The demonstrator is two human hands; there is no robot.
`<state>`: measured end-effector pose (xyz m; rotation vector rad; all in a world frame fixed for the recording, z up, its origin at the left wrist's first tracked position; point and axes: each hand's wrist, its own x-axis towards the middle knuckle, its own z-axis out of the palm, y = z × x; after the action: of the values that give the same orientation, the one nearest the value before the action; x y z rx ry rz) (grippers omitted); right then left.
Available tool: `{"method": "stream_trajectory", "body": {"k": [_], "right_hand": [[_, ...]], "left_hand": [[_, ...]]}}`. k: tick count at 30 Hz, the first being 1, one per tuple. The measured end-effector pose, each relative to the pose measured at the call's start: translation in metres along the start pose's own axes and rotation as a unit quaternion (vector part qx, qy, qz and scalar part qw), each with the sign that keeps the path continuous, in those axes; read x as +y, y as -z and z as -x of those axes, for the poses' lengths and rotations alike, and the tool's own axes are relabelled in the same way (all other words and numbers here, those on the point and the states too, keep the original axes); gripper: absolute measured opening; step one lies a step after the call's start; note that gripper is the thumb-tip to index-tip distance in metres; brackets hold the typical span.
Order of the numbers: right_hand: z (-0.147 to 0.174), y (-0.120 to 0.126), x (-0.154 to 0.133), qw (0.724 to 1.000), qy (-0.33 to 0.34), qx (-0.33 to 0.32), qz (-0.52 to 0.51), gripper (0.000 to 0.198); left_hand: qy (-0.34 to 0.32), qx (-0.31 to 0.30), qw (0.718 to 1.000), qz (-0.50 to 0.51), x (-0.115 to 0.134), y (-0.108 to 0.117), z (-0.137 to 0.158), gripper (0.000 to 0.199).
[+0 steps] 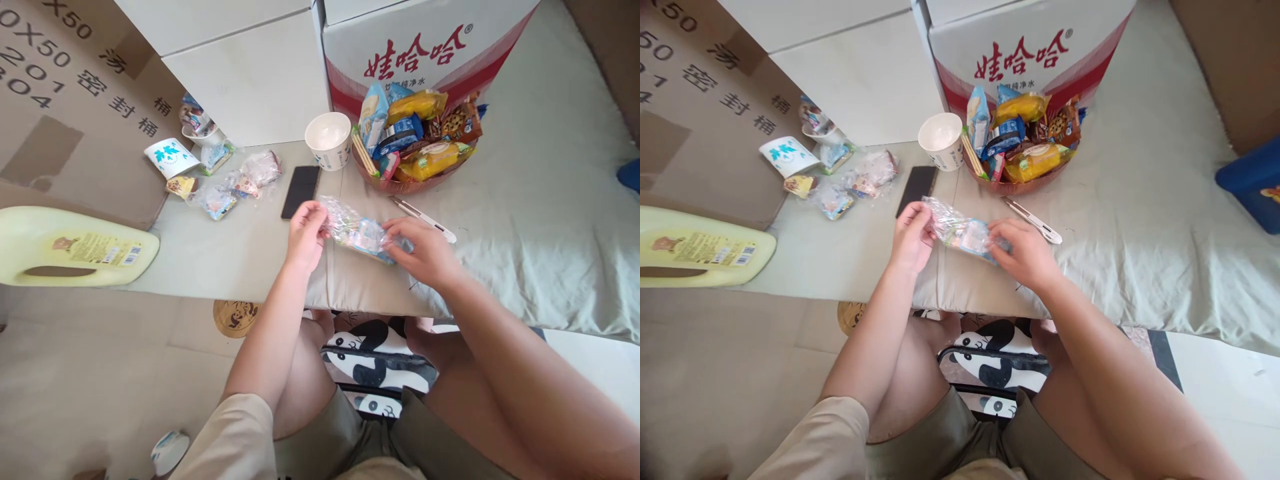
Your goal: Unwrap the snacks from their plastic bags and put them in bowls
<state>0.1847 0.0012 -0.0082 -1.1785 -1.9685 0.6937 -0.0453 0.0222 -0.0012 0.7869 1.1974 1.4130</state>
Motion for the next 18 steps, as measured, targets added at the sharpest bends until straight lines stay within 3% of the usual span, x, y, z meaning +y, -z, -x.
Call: {"method": "stream_trajectory", "body": {"k": [3, 5, 6, 8, 11, 13, 15, 18], "right_hand": [[-0.001, 0.012, 0.003, 0.990, -0.099, 0.098, -0.024, 0.006], [-0.001, 0.020, 0.005, 0.978, -0.146, 0.144, -0.043, 0.012], [-0.001, 0.022, 0.005, 0.976, -0.154, 0.147, -0.056, 0.017], [0.000, 0.022, 0.005, 0.983, -0.131, 0.111, -0.061, 0.026], [0.003, 0.011, 0.002, 0.999, -0.033, 0.017, 0.029, 0.035], [0.004, 0.003, -0.003, 0.993, 0.028, -0.017, 0.111, 0.031], [0.005, -0.001, -0.008, 0.985, 0.076, -0.017, 0.154, 0.018], [0.006, 0.004, -0.018, 0.981, 0.145, -0.013, 0.131, 0.019]], "left_hand": [[-0.025, 0.136, 0.990, -0.028, 0.008, 0.013, -0.006, 0.011], [-0.081, 0.181, 0.976, -0.088, 0.012, 0.022, -0.006, 0.016], [-0.116, 0.170, 0.970, -0.133, 0.014, 0.026, -0.005, 0.020], [-0.161, 0.083, 0.948, -0.262, 0.018, 0.031, 0.001, 0.021], [-0.147, -0.059, 0.875, -0.458, 0.022, 0.033, 0.014, 0.008], [-0.149, -0.078, 0.842, -0.512, 0.027, 0.033, 0.022, 0.006], [-0.187, -0.067, 0.841, -0.504, 0.033, 0.034, 0.030, 0.009], [-0.224, -0.104, 0.868, -0.430, 0.045, 0.043, 0.040, 0.009]]}}
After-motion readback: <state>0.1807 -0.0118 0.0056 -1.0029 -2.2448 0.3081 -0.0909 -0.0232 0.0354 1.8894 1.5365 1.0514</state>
